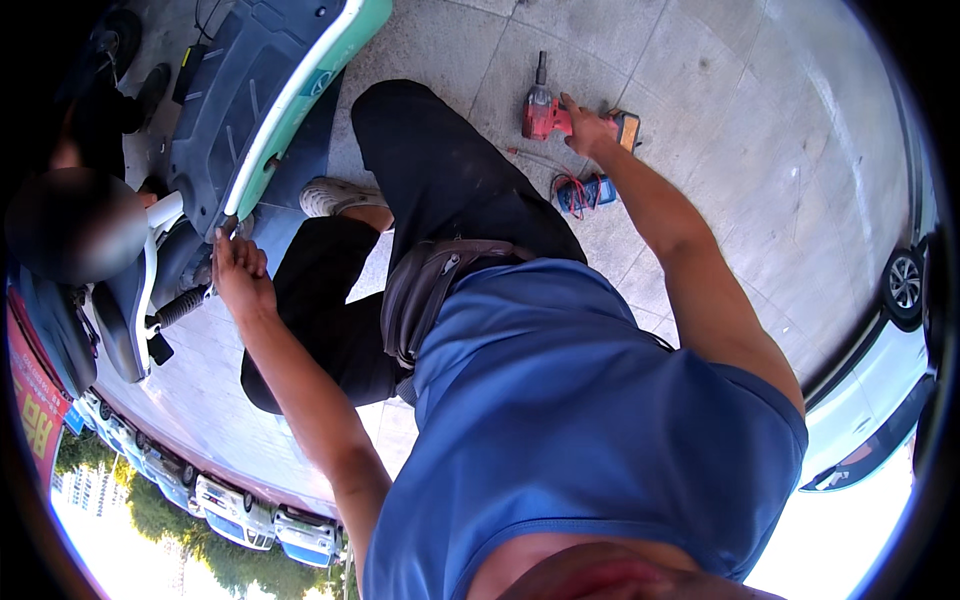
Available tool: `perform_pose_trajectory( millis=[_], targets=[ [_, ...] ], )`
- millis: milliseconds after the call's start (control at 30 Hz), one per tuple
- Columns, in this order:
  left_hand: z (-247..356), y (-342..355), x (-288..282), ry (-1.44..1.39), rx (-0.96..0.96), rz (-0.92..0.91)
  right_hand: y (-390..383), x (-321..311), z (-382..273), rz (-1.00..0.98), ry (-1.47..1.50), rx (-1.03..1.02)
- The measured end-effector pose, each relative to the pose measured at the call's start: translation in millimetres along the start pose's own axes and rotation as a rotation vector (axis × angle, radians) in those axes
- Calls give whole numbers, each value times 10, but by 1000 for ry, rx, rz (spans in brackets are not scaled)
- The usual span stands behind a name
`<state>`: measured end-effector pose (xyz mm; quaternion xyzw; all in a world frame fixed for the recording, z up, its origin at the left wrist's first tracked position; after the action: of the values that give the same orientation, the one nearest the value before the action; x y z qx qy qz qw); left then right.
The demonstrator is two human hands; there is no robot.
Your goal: The person removes screws from the floorboard of an electric scooter using a power drill, lifts off the plastic panel, and then uses a digital multimeter to test the battery terminals.
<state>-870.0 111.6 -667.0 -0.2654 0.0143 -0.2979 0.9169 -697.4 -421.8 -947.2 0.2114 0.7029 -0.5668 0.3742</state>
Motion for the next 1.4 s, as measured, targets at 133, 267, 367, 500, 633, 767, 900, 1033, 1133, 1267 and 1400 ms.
perform_pose_trajectory(
  millis=[133, 267, 367, 500, 633, 767, 900, 1033, 1133, 1267, 1400],
  targets=[
    [-59, -318, 84, 63, -19, 12, 417, 432, 55, 14, 105, -26],
    [-49, -566, 97, 100, 0, 27, 416, 310, 135, 151, 332, -84],
    [171, -695, 362, 301, 86, -85, -63, -599, 116, 214, 453, -60],
    [407, -721, 1263, 622, 356, -460, -769, -1724, 38, 215, 690, -14],
    [503, -994, 2498, 1002, 817, -822, -1386, -2553, -374, 384, 984, -321],
    [469, -1080, 3243, 1103, 1366, -1060, -1953, -2931, -661, 267, 1180, -400],
    [161, -642, 3757, 1258, 1615, -1197, -2363, -2805, -436, 281, 1260, -18],
    [-211, 344, 3892, 1326, 1292, -1209, -2817, -2243, 224, 651, 1729, 245],
    [-823, -215, 3879, 1006, 838, -1342, -2754, -1072, 625, 914, 1439, 756],
    [-1564, -506, 3662, 1014, 519, -1485, -2248, 499, 728, 566, 834, 1334],
    [-1746, -701, 3630, 921, 344, -1550, -1825, 1244, 566, 160, 852, 1441]
  ],
)
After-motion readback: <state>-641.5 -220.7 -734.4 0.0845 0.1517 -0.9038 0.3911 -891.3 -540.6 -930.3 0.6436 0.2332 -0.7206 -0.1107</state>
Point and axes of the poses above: each hand's wrist, its own y-axis towards the middle knuckle, its own x-axis out of the palm, z = x × y, the point moved 5 cm from there along y, towards the middle knuckle, and after that the axes turned 11 degrees about -y, right-handed, at the moved point
